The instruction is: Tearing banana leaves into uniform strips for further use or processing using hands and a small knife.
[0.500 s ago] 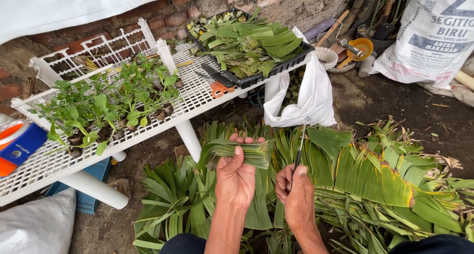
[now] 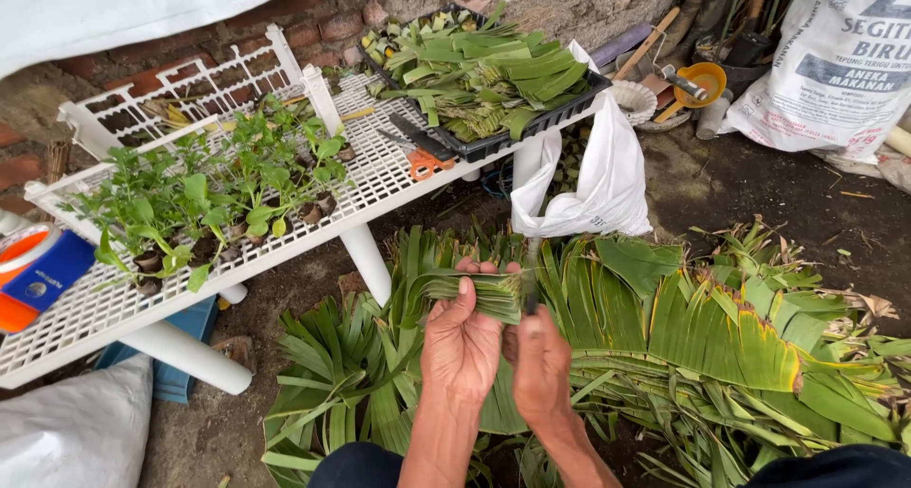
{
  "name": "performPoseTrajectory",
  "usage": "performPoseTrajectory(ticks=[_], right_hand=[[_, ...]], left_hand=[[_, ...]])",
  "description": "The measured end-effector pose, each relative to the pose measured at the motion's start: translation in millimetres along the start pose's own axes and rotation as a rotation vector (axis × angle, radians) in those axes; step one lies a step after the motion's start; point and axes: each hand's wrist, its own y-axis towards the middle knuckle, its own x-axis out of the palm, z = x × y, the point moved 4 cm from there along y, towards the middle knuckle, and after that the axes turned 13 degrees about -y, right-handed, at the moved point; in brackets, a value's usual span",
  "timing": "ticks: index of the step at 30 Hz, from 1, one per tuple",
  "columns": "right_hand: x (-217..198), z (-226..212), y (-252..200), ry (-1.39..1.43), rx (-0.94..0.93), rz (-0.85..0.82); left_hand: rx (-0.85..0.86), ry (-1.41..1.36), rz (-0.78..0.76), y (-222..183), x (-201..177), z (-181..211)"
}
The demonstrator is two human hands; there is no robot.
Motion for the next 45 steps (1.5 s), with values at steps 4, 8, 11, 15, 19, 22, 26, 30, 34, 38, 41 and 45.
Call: performPoseTrajectory(ticks=[4, 8, 11, 15, 19, 22, 26, 30, 34, 38, 41, 45], right_hand=[[-20.6, 1.1, 6.0, -0.096, 0.165, 0.086], [-37.3, -13.0, 12.3, 0.230, 0.390, 0.119], [-46.8, -22.6, 17.5, 0.392, 0.463, 0.099], [-56.9, -27.1, 19.3, 0.435, 0.566, 0.075], [-65.4, -20.1, 14.2, 0.443, 0.576, 0.076], [-67.8, -19.5, 12.6, 0.436, 0.612, 0.086], [-68.0, -19.8, 13.7, 0.520, 0.639, 0.103], [-67.0, -22.0, 16.5, 0.510, 0.636, 0.105], [-55.3, -25.9, 15.1, 0.496, 0.550, 0.130], [-40.0, -23.4, 9.9, 0.421, 0.447, 0.161], [-29.3, -16.4, -4.9, 0.200, 0.391, 0.167], [-18.7, 10.3, -26.8, -0.092, 0.210, 0.195]], left_hand=[[0.014, 0.014, -0.010, -1.0, 5.1, -2.1], [-0.029, 0.119, -0.064, -3.1, 14.1, -6.8], [-0.059, 0.190, -0.093, -4.5, 19.7, -8.9], [-0.059, 0.337, -0.197, -6.1, 26.4, -13.6], [-0.094, 0.407, -0.212, -8.4, 31.9, -17.3], [-0.075, 0.484, -0.243, -9.7, 32.3, -17.7], [-0.130, 0.358, -0.257, -11.5, 26.9, -20.0], [-0.091, 0.360, -0.236, -11.1, 27.2, -23.3], [-0.065, 0.292, -0.194, -7.9, 18.6, -24.7], [-0.065, 0.181, -0.130, -3.3, 12.5, -16.8], [-0.031, 0.107, -0.138, -0.6, 15.4, -10.2], [-0.005, 0.016, -0.132, 2.0, 11.4, -5.1]])
